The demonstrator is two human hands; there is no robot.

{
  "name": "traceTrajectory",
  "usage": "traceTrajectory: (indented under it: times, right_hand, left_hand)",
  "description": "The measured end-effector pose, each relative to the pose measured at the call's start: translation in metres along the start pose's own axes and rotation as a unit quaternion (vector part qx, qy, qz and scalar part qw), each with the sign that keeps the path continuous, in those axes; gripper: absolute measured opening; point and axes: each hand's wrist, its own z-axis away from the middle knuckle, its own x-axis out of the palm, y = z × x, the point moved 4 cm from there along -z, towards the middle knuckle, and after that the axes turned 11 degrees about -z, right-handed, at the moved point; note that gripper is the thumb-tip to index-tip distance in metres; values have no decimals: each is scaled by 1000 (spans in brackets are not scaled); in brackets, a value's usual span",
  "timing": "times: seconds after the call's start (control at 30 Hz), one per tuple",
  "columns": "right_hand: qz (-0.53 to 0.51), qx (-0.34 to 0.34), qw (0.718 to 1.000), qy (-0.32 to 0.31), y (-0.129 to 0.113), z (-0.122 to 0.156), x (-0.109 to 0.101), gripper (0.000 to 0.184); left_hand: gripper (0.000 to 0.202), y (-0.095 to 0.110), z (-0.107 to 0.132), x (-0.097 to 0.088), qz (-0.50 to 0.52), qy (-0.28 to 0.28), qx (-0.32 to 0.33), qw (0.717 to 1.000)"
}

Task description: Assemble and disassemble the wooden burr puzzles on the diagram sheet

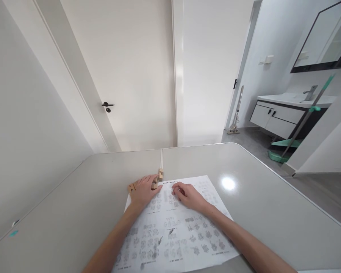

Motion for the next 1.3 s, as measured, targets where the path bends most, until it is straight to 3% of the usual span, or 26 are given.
traceTrajectory:
  times: [0.13,0.33,0.47,0.57,0.7,1.03,1.3]
  right_hand:
    - [8,2,1000,-3,-2,0,-1,24]
    - [16,-8,1000,-2,1,-1,2,23]
    - [22,-20,1000,5,6,-3,4,21]
    - [27,-24,999,4,10,-4,5,21]
    - [31,-31,999,5,12,-4,4,20]
    - [40,-24,999,2,8,-4,5,22]
    - [49,3,999,-10,6,-4,6,21]
  left_hand:
    - [55,-5,1,6,-5,4,-17,1000]
    - [68,-9,-1,0,-36,41,-20,998]
    - [59,-18,-25,3,60,-40,-37,997]
    - [63,-22,-51,6,89,-87,-17,992]
    - [64,-20,-68,8,110,-109,4,988]
    - [48,-3,-22,-2,69,-87,21,994]
    - [45,-19,5,-9,17,-72,80,994]
